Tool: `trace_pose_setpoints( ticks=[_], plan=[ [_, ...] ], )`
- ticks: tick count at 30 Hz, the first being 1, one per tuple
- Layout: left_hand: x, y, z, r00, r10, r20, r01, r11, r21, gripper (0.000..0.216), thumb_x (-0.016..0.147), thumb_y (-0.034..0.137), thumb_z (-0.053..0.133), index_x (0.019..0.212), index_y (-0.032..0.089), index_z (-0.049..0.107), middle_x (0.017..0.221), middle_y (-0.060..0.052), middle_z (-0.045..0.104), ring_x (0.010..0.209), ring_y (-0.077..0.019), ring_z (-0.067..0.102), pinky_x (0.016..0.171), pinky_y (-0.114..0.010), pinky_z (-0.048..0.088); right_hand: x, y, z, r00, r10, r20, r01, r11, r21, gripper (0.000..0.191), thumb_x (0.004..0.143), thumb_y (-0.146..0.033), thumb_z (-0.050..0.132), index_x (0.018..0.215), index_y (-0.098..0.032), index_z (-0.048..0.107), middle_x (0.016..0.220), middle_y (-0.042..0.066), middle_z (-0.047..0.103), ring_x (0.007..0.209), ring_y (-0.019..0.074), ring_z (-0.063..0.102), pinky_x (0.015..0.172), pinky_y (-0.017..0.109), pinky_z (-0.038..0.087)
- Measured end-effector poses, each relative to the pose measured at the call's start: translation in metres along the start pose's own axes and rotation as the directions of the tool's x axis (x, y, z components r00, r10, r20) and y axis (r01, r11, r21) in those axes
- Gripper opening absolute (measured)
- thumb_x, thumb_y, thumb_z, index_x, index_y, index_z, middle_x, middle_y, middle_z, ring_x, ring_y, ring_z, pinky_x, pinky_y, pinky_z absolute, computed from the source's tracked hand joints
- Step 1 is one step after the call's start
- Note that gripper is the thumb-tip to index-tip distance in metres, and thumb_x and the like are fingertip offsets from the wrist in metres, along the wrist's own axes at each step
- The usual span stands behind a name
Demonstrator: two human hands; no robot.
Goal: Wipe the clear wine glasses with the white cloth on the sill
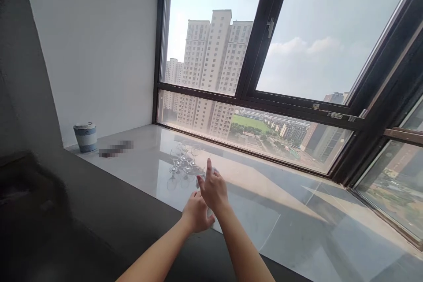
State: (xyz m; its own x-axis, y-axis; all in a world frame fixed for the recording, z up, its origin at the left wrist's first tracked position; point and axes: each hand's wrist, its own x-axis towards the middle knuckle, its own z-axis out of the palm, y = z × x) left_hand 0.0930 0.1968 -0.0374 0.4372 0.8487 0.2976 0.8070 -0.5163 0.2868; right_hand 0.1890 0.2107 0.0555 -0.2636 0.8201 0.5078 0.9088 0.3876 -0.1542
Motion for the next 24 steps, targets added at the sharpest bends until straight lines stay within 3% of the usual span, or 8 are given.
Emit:
trace_pose_setpoints(
  ticks=[4,10,15,24],
  plan=[
    [0.000,0.000,0.001,1.000,0.004,-0.008,-0.004,1.000,0.009,0.063,0.082,0.054,0.047,0.133,0.017,0.059,0.134,-0.016,0.059,0.127,-0.0375,0.046,0.107,-0.053,0.034,0.008,-0.005,0.002,0.992,0.098,0.075,-0.088,0.988,-0.128,0.066,0.100,-0.034,0.036,0.156,-0.005,0.016,0.093,0.014,0.072,0.093,0.0254,0.067,0.078,0.032,0.046],
    [0.001,-0.001,0.001,1.000,-0.005,-0.016,0.005,1.000,0.006,0.060,0.083,0.054,0.047,0.127,0.017,0.062,0.129,-0.017,0.061,0.124,-0.0370,0.047,0.105,-0.052,0.035,0.013,-0.006,-0.004,0.971,0.123,0.207,-0.077,0.973,-0.217,0.061,0.097,-0.031,0.038,0.153,-0.011,0.028,0.090,0.013,0.073,0.082,0.0249,0.069,0.070,0.031,0.044],
    [0.001,0.000,0.001,1.000,-0.017,-0.006,0.017,1.000,0.003,0.058,0.081,0.055,0.049,0.122,0.018,0.065,0.127,-0.016,0.062,0.125,-0.0364,0.047,0.106,-0.052,0.034,0.014,-0.005,-0.003,0.970,0.118,0.212,-0.070,0.972,-0.224,0.063,0.094,-0.028,0.039,0.154,-0.010,0.028,0.086,0.013,0.073,0.078,0.0248,0.069,0.067,0.031,0.041],
    [0.001,-0.003,0.005,1.000,-0.011,-0.017,0.011,1.000,-0.001,0.065,0.082,0.057,0.047,0.132,0.018,0.059,0.139,-0.017,0.056,0.132,-0.0371,0.041,0.109,-0.053,0.030,0.010,0.001,0.004,0.984,0.080,0.156,-0.045,0.975,-0.219,0.075,0.084,-0.024,0.048,0.154,-0.011,0.025,0.078,0.008,0.072,0.070,0.0233,0.066,0.062,0.029,0.036]
  ],
)
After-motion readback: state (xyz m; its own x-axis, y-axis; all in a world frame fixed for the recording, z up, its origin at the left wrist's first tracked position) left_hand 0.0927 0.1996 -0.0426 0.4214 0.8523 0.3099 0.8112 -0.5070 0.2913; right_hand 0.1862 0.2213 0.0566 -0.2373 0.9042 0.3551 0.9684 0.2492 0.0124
